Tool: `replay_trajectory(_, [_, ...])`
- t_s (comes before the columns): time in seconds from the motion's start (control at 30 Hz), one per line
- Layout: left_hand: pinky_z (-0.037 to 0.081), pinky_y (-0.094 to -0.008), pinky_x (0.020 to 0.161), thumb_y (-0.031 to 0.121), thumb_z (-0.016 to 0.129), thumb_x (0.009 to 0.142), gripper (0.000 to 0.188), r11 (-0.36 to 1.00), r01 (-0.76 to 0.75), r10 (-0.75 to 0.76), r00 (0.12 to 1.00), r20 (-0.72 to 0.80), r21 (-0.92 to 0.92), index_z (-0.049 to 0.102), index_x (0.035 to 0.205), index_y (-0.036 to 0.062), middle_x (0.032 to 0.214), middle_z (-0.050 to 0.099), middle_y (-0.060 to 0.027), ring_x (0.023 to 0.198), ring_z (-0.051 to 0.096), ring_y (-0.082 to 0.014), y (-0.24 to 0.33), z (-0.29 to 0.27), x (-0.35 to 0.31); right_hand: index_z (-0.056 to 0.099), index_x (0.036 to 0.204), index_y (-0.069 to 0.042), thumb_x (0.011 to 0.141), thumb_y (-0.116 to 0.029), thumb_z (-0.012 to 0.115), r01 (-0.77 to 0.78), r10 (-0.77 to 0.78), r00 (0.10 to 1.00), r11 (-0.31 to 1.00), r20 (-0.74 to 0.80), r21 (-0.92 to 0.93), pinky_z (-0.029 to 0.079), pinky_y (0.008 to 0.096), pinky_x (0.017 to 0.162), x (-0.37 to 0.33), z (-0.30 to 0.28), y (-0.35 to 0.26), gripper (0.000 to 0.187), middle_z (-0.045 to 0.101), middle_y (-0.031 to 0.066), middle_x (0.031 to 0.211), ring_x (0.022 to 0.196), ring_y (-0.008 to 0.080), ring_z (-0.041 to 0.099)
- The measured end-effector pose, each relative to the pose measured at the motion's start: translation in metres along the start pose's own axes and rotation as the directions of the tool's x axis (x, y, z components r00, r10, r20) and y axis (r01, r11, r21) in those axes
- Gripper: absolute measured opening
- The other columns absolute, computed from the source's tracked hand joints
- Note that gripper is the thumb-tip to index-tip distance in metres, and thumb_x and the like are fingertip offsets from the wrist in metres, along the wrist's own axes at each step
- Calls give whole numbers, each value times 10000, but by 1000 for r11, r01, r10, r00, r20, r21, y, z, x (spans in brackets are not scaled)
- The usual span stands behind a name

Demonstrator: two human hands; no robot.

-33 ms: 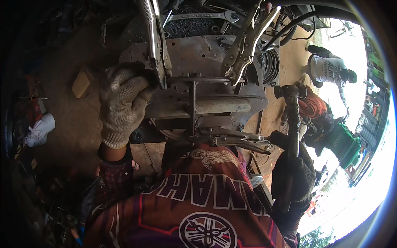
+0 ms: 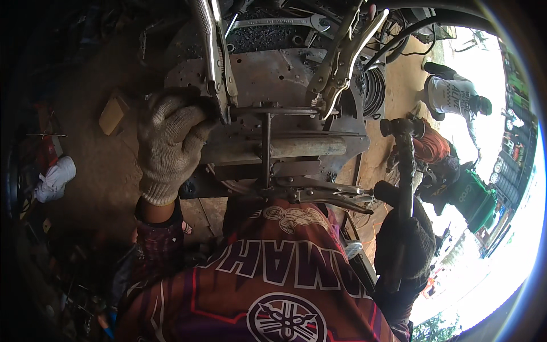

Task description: The person hammers a metal part secured by locking pliers and then uses an angle grinder to smooth the surface of the metal assembly.

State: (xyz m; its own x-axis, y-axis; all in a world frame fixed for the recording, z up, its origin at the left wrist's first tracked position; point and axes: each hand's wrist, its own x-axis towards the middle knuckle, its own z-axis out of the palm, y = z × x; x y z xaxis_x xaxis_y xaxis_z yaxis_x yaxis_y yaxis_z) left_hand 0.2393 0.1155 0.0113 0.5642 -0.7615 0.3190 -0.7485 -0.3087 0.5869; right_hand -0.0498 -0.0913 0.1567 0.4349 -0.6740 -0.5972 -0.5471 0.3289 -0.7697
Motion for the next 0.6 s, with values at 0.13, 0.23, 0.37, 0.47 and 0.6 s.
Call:
replay_trajectory(0.13, [525,-367,833,200,803,803,184,995,75,-77,996,-34,-65,763,938,82,949,694,-46,907,651,-230,-7,6,-10,592,1281,67,1042,-331,524,20,-59,989,960,-132,-279,420,244,517,-3,-16,5,470,562,-12,710,565,97,509])
replay_trajectory(0.23, [533,-355,817,219,817,798,242,997,73,-71,995,66,-38,760,979,69,951,696,-51,890,652,-232,-9,-1,-5,663,1164,10,1024,-172,524,-5,-211,955,691,-208,-723,493,293,602,-1,2,-4,269,654,49,767,628,171,616])
replay_trajectory(0.37, [539,-373,800,211,824,786,280,950,284,-263,952,160,-130,753,1014,64,953,696,-64,889,650,-251,-8,-7,-6,711,1039,-56,980,-67,527,32,-395,879,608,-268,-793,530,348,639,9,23,-4,194,700,115,815,718,256,691])
replay_trajectory(0.47, [538,-391,794,186,828,767,299,971,194,-170,971,167,-140,747,1026,60,961,697,-75,884,648,-260,-23,-9,-10,706,983,-92,968,-96,542,-86,-313,877,644,-364,-760,531,374,632,10,14,1,166,693,107,814,721,281,684])
replay_trajectory(0.6, [533,-412,807,118,812,757,265,980,122,-107,989,101,-159,738,1004,56,982,703,-93,900,655,-270,-32,-14,-20,686,895,-96,968,-135,538,-156,-422,894,22,-151,-988,520,405,609,15,-43,18,170,667,105,803,709,304,656])
